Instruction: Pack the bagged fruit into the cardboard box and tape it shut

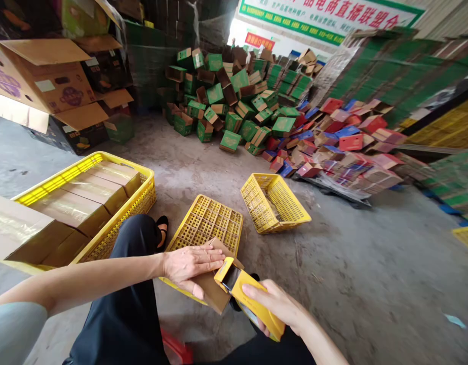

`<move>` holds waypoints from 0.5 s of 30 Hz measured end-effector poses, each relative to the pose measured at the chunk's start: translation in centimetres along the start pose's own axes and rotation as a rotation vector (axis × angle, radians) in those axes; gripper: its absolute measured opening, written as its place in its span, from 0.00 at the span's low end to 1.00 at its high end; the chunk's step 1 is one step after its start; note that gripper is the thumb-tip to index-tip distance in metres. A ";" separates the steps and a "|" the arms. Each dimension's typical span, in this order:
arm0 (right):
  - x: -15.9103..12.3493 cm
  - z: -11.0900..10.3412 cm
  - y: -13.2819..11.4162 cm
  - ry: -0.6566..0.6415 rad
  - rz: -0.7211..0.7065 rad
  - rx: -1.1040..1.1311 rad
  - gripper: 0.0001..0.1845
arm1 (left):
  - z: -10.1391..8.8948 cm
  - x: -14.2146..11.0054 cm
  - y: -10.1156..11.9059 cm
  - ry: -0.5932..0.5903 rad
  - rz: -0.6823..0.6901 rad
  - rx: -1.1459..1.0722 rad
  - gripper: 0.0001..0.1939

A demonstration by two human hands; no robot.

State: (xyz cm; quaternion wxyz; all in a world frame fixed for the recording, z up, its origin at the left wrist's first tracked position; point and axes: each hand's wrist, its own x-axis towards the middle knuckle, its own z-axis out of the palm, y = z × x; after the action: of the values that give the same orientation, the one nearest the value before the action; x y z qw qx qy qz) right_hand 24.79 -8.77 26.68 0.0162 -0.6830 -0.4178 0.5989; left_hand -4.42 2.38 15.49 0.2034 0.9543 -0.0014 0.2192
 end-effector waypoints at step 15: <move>-1.9 -0.6 4.8 -0.015 0.024 0.117 0.38 | 1.4 -1.8 -3.5 0.052 0.101 0.004 0.36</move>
State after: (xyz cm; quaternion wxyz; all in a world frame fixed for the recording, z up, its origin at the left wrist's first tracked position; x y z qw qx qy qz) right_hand 28.07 -12.74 25.89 0.0458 -0.6815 -0.3737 0.6276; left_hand -5.14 4.90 12.27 0.1901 0.9473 -0.0439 0.2540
